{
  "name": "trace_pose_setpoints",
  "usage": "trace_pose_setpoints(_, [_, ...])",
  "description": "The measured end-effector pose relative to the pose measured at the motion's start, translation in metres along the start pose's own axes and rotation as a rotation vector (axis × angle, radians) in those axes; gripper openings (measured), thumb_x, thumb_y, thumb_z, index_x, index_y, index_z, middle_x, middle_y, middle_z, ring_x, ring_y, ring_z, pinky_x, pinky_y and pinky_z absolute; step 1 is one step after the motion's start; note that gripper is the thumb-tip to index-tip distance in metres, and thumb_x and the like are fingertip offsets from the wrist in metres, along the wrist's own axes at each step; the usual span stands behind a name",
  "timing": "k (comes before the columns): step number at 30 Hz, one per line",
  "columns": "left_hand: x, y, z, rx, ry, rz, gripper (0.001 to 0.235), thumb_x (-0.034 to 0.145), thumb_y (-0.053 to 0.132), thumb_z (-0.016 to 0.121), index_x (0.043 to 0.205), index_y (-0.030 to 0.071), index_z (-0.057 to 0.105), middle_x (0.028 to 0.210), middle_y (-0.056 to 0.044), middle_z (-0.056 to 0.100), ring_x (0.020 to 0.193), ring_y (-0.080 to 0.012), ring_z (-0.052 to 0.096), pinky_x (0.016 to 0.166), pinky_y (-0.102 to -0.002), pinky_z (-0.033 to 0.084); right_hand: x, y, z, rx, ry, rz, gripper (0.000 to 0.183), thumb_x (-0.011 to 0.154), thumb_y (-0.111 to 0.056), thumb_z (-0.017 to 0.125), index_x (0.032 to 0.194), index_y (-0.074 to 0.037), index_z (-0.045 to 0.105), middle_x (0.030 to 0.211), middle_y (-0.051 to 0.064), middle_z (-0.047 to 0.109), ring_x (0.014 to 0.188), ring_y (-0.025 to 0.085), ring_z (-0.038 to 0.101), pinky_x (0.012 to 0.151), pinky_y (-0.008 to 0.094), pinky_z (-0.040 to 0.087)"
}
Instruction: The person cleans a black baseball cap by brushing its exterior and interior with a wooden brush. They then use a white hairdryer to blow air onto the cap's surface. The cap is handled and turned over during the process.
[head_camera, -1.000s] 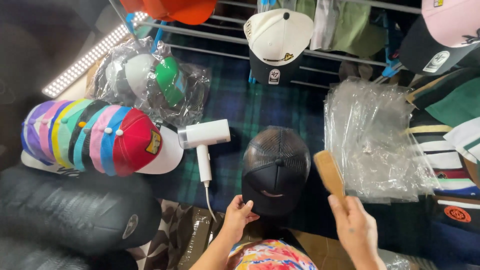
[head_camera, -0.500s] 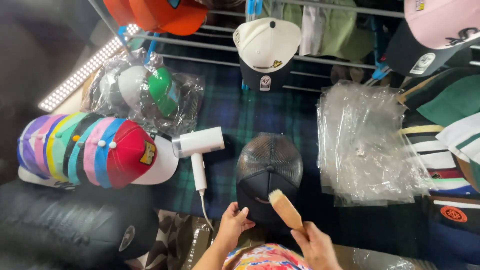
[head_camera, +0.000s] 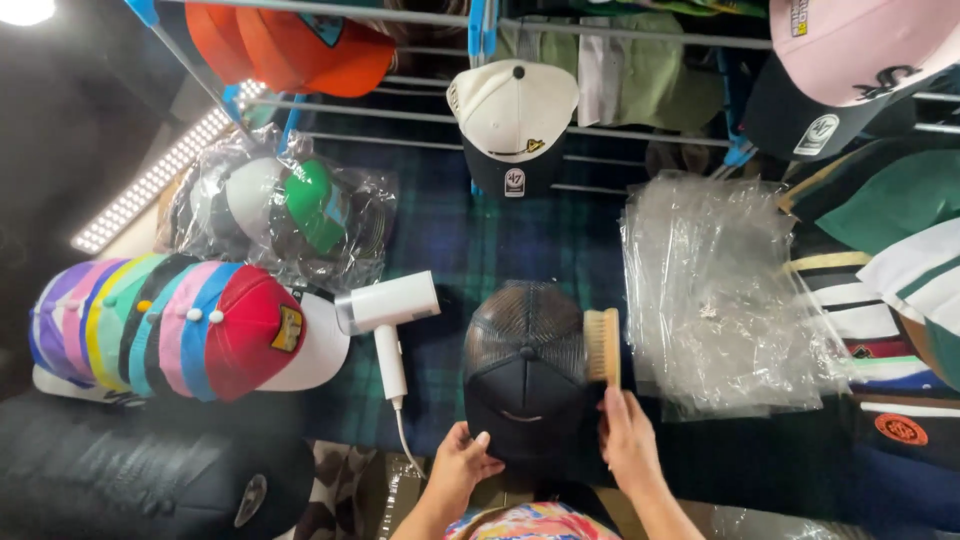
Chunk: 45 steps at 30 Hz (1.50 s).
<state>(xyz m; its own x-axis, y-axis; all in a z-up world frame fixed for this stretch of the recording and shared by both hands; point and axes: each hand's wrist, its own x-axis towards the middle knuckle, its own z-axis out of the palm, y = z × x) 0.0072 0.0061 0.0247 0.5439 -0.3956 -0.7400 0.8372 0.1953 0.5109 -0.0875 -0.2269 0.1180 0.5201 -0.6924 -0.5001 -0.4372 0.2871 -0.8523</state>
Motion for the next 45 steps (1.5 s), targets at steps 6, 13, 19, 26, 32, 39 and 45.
trace_pose_setpoints(6, [-0.002,-0.012,-0.002,0.046,0.057,-0.016,0.020,0.096,0.006,0.069,0.100,0.009,0.049,0.085,-0.008,0.046,0.062,-0.0230,0.059,0.070,-0.049,0.067,-0.018,0.004,-0.044,-0.658,0.069,0.194,0.050,0.094,-0.053,0.058,0.074,-0.007,0.049,0.058,0.018,0.059,0.056,0.033,0.065,0.069,0.041,0.047])
trace_pose_setpoints(13, [0.001,0.013,0.003,0.066,0.014,-0.061,0.019,0.098,0.009,0.067,0.100,0.008,0.048,0.083,-0.013,0.056,0.068,-0.0310,0.071,0.072,-0.048,0.067,0.032,0.114,-0.085,-1.166,0.374,-0.504,0.055,0.089,-0.030,0.065,0.142,-0.044,0.059,0.102,0.002,0.063,0.081,0.032,0.070,0.058,0.048,0.050])
trace_pose_setpoints(19, [-0.001,0.102,-0.014,0.934,0.531,0.416,0.025,0.090,0.029,0.062,0.108,0.016,0.073,0.110,-0.008,0.072,0.107,-0.0285,0.069,0.101,-0.042,0.050,0.066,0.175,-0.095,-1.249,0.523,-0.726,0.072,0.074,-0.047,0.069,0.145,-0.040,0.062,0.112,0.001,0.073,0.088,0.035,0.072,0.082,0.048,0.059])
trace_pose_setpoints(26, [0.073,0.174,-0.032,0.984,0.574,0.149,0.079,0.091,0.057,0.062,0.151,0.010,0.041,0.147,-0.017,0.053,0.135,-0.0398,0.049,0.109,-0.051,0.040,-0.014,0.001,-0.012,-0.860,0.239,-0.736,0.034,0.088,-0.026,0.068,0.121,-0.020,0.074,0.120,0.000,0.074,0.115,0.020,0.067,0.102,0.037,0.051])
trace_pose_setpoints(32, [0.058,0.196,0.004,0.334,0.391,0.026,0.041,0.079,0.005,0.067,0.115,0.000,0.049,0.094,-0.022,0.058,0.072,-0.0310,0.061,0.059,-0.044,0.050,-0.030,-0.063,0.030,-0.774,0.160,-1.164,0.029,0.092,-0.026,0.068,0.117,-0.012,0.075,0.118,0.006,0.070,0.118,0.027,0.064,0.102,0.042,0.049])
trace_pose_setpoints(39, [-0.048,0.248,0.057,0.572,0.325,0.238,0.054,0.082,0.026,0.071,0.133,0.012,0.062,0.088,-0.009,0.060,0.074,-0.0203,0.058,0.057,-0.036,0.052,-0.033,-0.050,0.050,-0.859,0.060,-1.314,0.032,0.089,-0.032,0.074,0.119,-0.021,0.074,0.123,0.000,0.062,0.130,0.028,0.057,0.105,0.047,0.045])
trace_pose_setpoints(45, [-0.117,0.298,0.131,1.597,0.119,0.425,0.028,0.076,0.036,0.059,0.088,0.011,0.060,0.083,-0.010,0.068,0.078,-0.0281,0.060,0.071,-0.039,0.044,-0.039,-0.061,0.049,-0.904,0.003,-1.250,0.031,0.094,-0.036,0.067,0.121,-0.023,0.074,0.125,0.004,0.066,0.130,0.031,0.057,0.103,0.050,0.043])
